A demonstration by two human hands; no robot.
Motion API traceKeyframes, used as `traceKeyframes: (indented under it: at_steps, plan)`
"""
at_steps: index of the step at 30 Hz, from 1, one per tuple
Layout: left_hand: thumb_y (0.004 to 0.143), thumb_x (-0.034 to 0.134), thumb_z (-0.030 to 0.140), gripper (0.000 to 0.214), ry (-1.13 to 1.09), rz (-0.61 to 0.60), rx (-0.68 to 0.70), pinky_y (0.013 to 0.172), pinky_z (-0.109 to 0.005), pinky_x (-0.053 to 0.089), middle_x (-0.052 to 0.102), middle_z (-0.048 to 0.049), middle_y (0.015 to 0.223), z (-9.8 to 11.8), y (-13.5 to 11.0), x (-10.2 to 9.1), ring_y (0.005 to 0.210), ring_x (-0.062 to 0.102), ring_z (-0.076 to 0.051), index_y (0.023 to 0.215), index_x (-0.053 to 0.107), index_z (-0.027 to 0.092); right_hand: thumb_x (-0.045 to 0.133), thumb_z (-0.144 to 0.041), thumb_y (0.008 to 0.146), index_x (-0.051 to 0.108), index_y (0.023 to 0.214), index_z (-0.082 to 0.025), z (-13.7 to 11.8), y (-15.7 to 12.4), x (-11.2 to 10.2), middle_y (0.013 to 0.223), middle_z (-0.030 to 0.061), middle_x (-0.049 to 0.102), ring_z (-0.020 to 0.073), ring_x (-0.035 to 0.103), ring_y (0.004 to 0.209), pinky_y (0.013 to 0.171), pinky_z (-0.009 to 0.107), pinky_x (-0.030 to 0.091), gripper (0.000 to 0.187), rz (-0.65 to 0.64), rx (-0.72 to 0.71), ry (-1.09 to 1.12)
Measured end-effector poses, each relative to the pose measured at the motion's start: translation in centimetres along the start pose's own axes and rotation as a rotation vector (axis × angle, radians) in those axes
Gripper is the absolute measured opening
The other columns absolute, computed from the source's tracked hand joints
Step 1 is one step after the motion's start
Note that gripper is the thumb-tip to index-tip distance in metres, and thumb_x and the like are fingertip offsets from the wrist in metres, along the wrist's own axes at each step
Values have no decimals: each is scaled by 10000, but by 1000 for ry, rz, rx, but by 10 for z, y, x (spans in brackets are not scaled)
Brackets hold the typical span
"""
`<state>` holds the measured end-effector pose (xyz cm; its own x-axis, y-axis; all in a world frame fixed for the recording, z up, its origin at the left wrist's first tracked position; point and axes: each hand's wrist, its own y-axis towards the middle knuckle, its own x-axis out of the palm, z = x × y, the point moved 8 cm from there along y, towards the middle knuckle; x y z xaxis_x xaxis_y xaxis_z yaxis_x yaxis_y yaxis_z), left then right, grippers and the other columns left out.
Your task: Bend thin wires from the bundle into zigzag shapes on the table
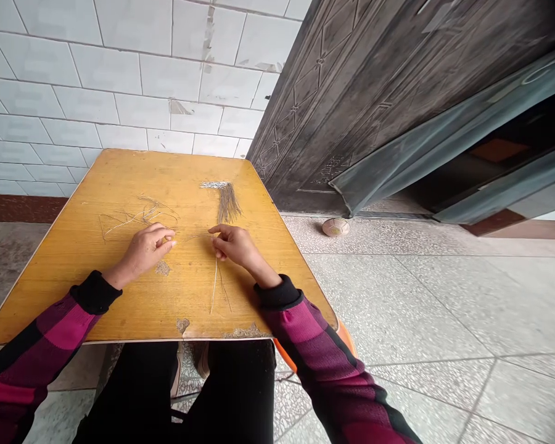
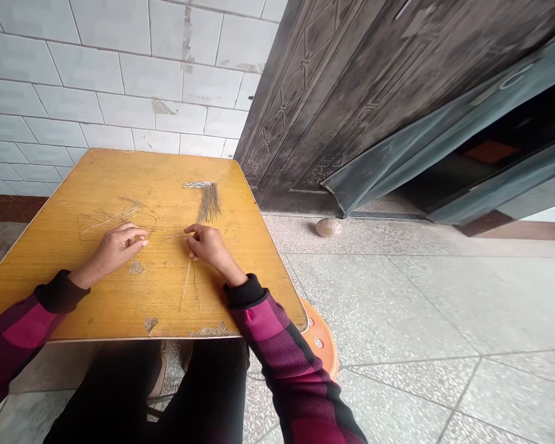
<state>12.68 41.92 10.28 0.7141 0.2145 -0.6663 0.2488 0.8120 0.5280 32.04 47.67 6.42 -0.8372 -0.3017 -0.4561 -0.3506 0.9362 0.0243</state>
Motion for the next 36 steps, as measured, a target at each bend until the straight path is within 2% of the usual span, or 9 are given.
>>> traceKeyframes:
  at_steps: [7, 11, 14, 16, 20, 26, 29, 34, 36]
  plan:
    - [850, 542, 217, 125, 35, -47, 13, 619, -263, 428, 632, -36, 825, -4, -1, 2, 623, 534, -120, 873, 652, 164, 582, -137, 844, 597, 1064, -121, 13, 6, -2, 520, -41, 594, 99, 575, 417, 436, 184, 453, 222, 3, 108, -153]
    - [846, 546, 226, 127, 63, -42, 14, 617, -267, 426, 622, -29, 799, -6, 2, -3, 615, 522, -122, 862, 657, 168, 592, -177, 839, 639, 1047, -120, 2, 6, -15, 546, -19, 623, 110, 593, 509, 561, 209, 444, 221, 85, 20, -408]
    - [838, 548, 240, 137, 106, 2, -23, 643, -279, 433, 627, -32, 807, -14, 6, -18, 629, 528, -130, 853, 665, 170, 605, -178, 818, 680, 988, -132, -9, 4, -22, 637, 10, 656, 127, 590, 592, 612, 234, 413, 191, 176, -64, -543]
    - [827, 554, 256, 145, 144, 58, -83, 652, -279, 435, 627, -31, 809, -25, 9, -33, 638, 537, -132, 846, 671, 172, 605, -188, 825, 690, 977, -133, -16, 2, -18, 685, 26, 654, 135, 577, 624, 624, 246, 399, 183, 194, -163, -569]
    - [789, 583, 271, 131, 226, 170, -203, 649, -274, 427, 613, -22, 773, -51, 10, -59, 642, 543, -141, 812, 680, 187, 584, -225, 863, 717, 942, -168, -26, -5, 7, 813, 57, 625, 147, 560, 709, 636, 249, 383, 165, 88, -401, -641]
    - [765, 599, 238, 100, 337, 177, -274, 662, -274, 410, 596, -20, 779, -73, 9, -70, 635, 523, -140, 790, 687, 197, 560, -189, 864, 725, 838, -173, -23, -4, 11, 872, 87, 594, 181, 541, 783, 608, 267, 349, 168, 64, -358, -866]
    - [785, 605, 269, 111, 325, 151, -267, 648, -273, 396, 585, -20, 748, -63, 9, -55, 652, 531, -149, 765, 684, 193, 538, -204, 884, 712, 842, -160, -29, -5, 6, 874, 89, 592, 182, 540, 784, 614, 270, 349, 185, 107, -358, -855]
    - [824, 589, 404, 251, 457, -97, -197, 571, -289, 339, 593, -52, 801, -26, 8, 9, 662, 542, -175, 721, 649, 184, 529, -224, 895, 705, 920, -165, -34, -7, 7, 881, 78, 597, 174, 549, 774, 609, 265, 343, 188, 149, -366, -789]
    - [818, 594, 395, 238, 541, -144, -186, 556, -298, 324, 596, -80, 841, -18, 8, 25, 701, 561, -204, 748, 642, 172, 537, -239, 894, 704, 927, -170, -33, -6, 9, 886, 77, 599, 170, 550, 765, 605, 261, 343, 183, 142, -373, -770]
